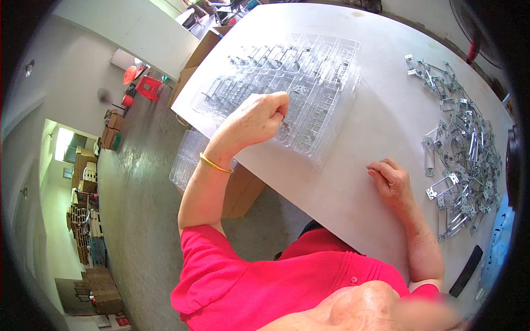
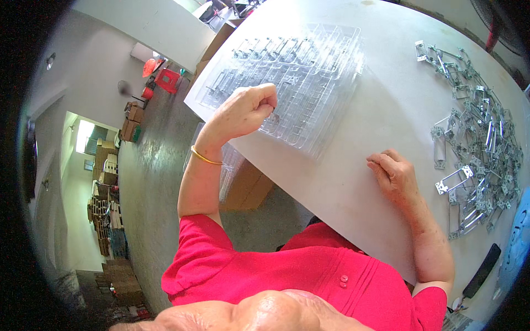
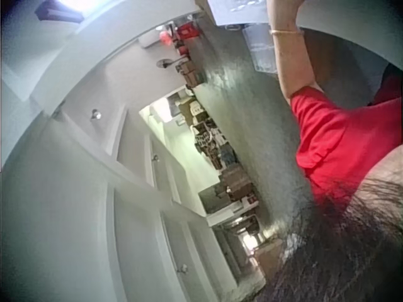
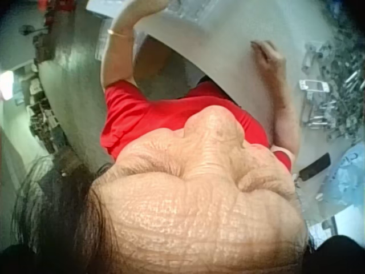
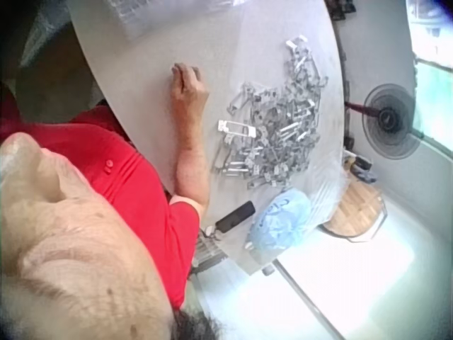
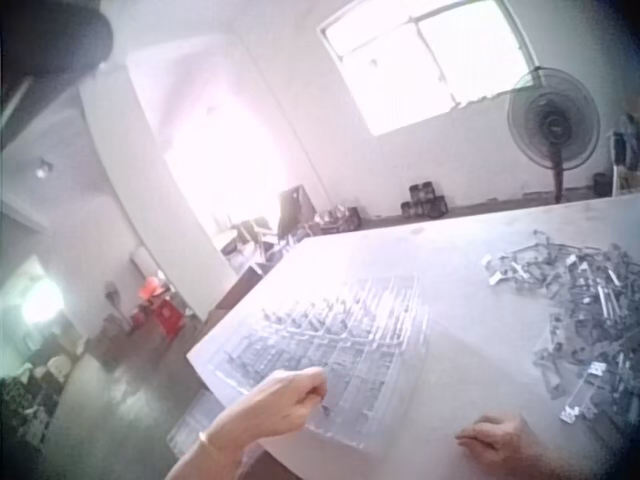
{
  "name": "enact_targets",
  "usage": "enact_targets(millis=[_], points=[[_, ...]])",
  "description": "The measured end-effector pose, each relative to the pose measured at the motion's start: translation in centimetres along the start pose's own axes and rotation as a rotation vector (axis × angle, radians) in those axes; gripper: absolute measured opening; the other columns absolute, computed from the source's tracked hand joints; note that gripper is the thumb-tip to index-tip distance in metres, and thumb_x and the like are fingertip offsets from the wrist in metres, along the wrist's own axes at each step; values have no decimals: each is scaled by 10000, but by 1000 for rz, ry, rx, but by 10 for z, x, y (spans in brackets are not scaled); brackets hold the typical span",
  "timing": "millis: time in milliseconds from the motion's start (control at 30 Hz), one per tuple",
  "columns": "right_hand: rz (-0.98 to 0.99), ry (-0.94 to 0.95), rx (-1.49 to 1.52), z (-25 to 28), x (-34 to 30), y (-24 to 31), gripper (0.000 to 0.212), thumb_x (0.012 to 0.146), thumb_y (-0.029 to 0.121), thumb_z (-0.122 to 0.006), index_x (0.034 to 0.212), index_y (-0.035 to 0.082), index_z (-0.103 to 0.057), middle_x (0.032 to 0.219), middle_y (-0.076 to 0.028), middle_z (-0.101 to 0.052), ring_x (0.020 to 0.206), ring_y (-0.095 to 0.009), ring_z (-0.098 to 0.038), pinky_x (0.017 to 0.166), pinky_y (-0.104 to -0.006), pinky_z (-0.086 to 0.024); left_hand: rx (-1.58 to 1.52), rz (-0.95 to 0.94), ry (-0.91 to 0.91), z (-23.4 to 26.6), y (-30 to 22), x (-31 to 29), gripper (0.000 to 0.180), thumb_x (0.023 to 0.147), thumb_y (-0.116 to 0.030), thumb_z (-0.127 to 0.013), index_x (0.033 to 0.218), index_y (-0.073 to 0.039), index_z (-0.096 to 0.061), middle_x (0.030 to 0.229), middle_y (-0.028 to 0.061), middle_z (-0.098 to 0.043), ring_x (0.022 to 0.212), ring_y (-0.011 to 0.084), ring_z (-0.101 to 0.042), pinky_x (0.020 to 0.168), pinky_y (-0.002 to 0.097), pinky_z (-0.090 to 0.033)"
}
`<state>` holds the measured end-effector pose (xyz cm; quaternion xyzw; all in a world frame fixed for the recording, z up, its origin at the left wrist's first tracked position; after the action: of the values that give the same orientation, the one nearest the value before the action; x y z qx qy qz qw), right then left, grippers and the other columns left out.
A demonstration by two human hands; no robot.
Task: The person assembles metal components by hand, picking up a frame and a small pin from the table. They insert the pin into the frame and place the completed unit into a clear plastic tray before repeating the process.
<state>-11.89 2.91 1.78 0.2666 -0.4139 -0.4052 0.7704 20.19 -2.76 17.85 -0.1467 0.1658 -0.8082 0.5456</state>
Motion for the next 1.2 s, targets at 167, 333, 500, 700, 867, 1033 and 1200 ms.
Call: enact_targets(millis=[167,333,500,700,867,1033,1200], points=[[-12,26,2,3,0,0,79,900,35,-727,977,22,-721,868,-126,-676,704,-272,-667,631,-351,-526,16,-15,43,-7,1,9,66,865,-30,-551,885,15,-594,718,170,-597,652,270,-572,642,391,-468],[14,17,16,4,1,0,81,897,31,-726,977,23,-718,862,-132,-672,710,-281,-669,635,-355,-528,93,-43,70,-9,2,14,96,871,-53,-573,915,17,-622,774,193,-647,696,326,-623,677,405,-495],[-3,29,16,5,-1,-2,83,893,31,-729,974,24,-718,862,-136,-673,715,-284,-675,636,-358,-531,71,3,74,-10,-4,13,107,874,-61,-579,921,19,-632,767,191,-645,684,306,-623,675,400,-503],[4,24,5,4,0,-2,83,892,31,-730,975,26,-720,859,-137,-675,715,-284,-679,634,-360,-536,111,-3,41,-12,-5,16,102,873,-79,-622,911,14,-640,748,167,-647,666,270,-623,664,389,-509],[17,21,3,3,0,-1,80,895,31,-728,974,25,-719,862,-134,-679,724,-286,-685,636,-361,-539,119,16,61,-12,-3,15,96,864,-74,-647,904,14,-641,744,164,-646,669,272,-625,666,388,-511],[12,28,4,5,0,-2,73,899,29,-721,972,22,-716,867,-136,-680,727,-286,-686,640,-359,-539,124,59,63,-15,-3,19,97,871,-66,-641,905,24,-637,757,186,-646,685,289,-636,675,400,-514],[4,27,16,4,-1,-2,74,900,28,-719,973,20,-712,863,-140,-674,717,-288,-679,640,-359,-534,144,53,65,-14,-8,18,101,881,-67,-634,914,29,-635,771,211,-644,701,330,-640,690,415,-514]])
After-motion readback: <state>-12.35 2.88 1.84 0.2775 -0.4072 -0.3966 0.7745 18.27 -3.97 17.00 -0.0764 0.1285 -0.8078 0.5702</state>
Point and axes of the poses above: each hand's wrist, its own x-axis towards the middle knuckle, its own z-axis out of the back of the hand, y = z × x, the point moved 2 cm from there along x, towards the middle knuckle
